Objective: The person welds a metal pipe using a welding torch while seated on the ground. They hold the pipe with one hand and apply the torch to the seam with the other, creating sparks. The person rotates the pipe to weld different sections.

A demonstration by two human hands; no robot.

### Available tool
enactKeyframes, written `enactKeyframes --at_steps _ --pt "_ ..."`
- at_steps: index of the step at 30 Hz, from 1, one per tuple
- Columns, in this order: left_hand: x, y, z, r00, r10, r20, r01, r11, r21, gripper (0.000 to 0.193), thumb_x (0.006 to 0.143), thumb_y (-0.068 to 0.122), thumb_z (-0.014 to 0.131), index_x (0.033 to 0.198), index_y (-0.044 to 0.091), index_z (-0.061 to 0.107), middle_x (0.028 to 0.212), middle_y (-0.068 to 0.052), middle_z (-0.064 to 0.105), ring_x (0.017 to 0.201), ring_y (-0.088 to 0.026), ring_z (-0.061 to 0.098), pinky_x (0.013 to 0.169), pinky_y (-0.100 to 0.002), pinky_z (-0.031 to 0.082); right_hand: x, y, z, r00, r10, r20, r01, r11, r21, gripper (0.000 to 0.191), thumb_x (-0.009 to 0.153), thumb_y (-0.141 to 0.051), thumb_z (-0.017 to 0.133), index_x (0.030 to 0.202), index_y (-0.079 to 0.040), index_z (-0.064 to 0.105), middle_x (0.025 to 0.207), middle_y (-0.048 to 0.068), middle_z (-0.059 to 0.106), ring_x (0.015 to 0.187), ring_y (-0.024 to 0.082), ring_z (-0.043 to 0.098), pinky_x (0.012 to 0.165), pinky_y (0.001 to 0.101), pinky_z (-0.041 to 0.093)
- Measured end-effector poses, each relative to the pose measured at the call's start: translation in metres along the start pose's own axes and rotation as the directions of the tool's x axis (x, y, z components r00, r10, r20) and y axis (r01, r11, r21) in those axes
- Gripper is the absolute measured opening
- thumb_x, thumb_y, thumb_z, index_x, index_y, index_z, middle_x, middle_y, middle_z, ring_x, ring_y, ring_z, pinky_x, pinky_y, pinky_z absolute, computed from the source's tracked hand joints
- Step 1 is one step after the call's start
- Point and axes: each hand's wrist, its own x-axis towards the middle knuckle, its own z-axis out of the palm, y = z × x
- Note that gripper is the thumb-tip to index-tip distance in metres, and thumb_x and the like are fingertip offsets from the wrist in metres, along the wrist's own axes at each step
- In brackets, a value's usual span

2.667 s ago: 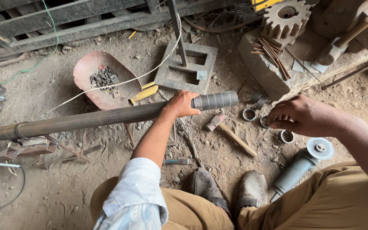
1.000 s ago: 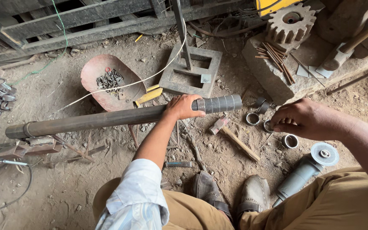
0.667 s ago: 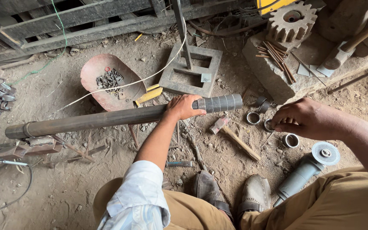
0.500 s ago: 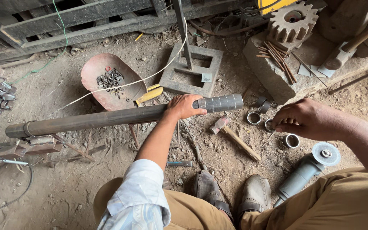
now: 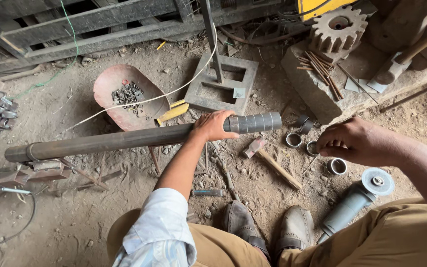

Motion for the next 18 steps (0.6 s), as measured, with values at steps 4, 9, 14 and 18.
enactKeyframes --at_steps 4,9,14,18 --pt "-0.0034 0.0014 0.0046 0.998 -0.004 -0.057 0.007 0.999 0.046 0.091 0.059 0.061 0.085 0.137 0.028 0.052 0.138 -0.001 0.064 0.122 -0.024 0.064 0.106 -0.045 0.05 -0.0011 -0.0007 -0.0017 1.0 -0.009 -0.011 0.009 1.0 0.009 0.024 0.089 -0.036 0.07 0.105 -0.022 0.079 0.093 -0.001 0.083 0.072 0.013 0.082 0.067 0.0314 0.068" --pt "-0.0034 0.0019 0.0055 0.998 -0.014 -0.059 0.018 0.997 0.069 0.088 0.067 0.067 0.082 0.138 0.024 0.056 0.139 -0.004 0.065 0.123 -0.027 0.063 0.109 -0.046 0.046 -0.0014 -0.0009 -0.0018 1.0 0.018 0.01 -0.018 1.0 -0.007 0.024 0.089 -0.037 0.07 0.106 -0.022 0.079 0.094 -0.002 0.083 0.073 0.013 0.082 0.067 0.0317 0.068" --pt "-0.0018 -0.0008 0.0063 0.998 0.031 -0.051 -0.027 0.996 0.082 0.088 0.068 0.068 0.078 0.14 0.022 0.057 0.142 -0.006 0.062 0.123 -0.029 0.062 0.106 -0.047 0.047 -0.001 -0.0005 -0.0004 1.0 -0.011 -0.009 0.011 1.0 0.01 0.024 0.089 -0.036 0.07 0.107 -0.022 0.079 0.095 -0.001 0.083 0.072 0.013 0.082 0.066 0.0318 0.068" --pt "-0.0011 -0.0015 0.0075 0.997 0.039 -0.07 -0.033 0.996 0.086 0.088 0.068 0.068 0.078 0.14 0.022 0.057 0.141 -0.006 0.062 0.123 -0.03 0.062 0.105 -0.048 0.046 -0.0007 0.0005 0.0002 1.0 0.004 -0.005 -0.004 1.0 0.001 0.025 0.089 -0.036 0.07 0.107 -0.022 0.079 0.093 -0.001 0.083 0.072 0.013 0.082 0.067 0.0317 0.068"
